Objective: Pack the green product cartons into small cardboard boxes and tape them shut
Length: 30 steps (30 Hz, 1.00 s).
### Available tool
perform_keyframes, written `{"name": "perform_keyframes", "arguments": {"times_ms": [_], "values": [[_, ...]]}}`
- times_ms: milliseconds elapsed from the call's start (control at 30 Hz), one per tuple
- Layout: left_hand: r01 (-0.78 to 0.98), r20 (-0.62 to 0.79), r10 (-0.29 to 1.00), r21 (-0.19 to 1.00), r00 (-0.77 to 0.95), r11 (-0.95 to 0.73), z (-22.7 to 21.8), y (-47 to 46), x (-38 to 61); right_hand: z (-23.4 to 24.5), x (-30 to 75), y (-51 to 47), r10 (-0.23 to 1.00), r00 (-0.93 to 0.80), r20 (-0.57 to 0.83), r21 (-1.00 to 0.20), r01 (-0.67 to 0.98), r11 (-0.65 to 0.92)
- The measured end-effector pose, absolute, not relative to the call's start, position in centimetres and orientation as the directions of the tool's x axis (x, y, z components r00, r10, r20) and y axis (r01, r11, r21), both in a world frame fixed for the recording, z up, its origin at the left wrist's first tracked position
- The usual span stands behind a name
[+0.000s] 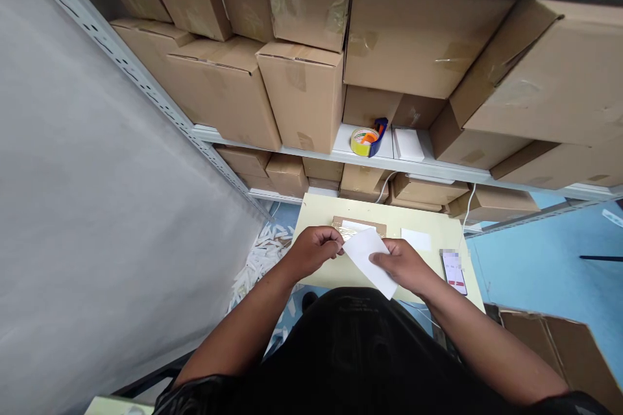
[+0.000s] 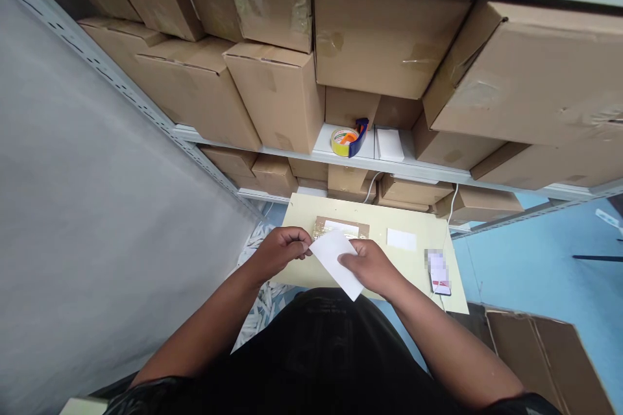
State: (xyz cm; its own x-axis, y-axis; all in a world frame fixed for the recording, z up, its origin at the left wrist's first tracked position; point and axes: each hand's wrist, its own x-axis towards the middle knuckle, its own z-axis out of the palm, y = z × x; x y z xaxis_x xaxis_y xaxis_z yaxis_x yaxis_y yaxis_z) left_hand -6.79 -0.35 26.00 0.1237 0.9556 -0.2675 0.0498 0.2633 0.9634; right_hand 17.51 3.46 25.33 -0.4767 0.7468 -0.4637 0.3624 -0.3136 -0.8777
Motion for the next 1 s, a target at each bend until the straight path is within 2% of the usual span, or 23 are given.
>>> {"name": "perform_keyframes", "arguments": {"times_ms": [267,633,800,1000], "values": [[0.043,-0.266,0.953,0.964,0.142,0.263,25.8,-0.3,-6.2,24.8,18.1,3.3,0.742,-0.468,-0.480,-0.871,0.360,-0.336],[-0.200,-0.257,0.927,0.927,0.272,0.316,25.5,-1.4,-5.0,24.6,17.7,3.1,0.677,-0.518,-0.522,-0.852,0.290,-0.435],[-0.160,-0.262,0.935,0.939,0.240,0.304,25.2,-1.8,-5.1,24.6,17.6,2.9,0.677,-0.507,-0.533,-0.846,0.311,-0.433],[0.007,-0.244,0.956,0.969,0.159,0.246,24.7,-2.0,-5.8,24.5,18.0,2.8,0.681,-0.490,-0.545,-0.837,0.372,-0.402]]}}
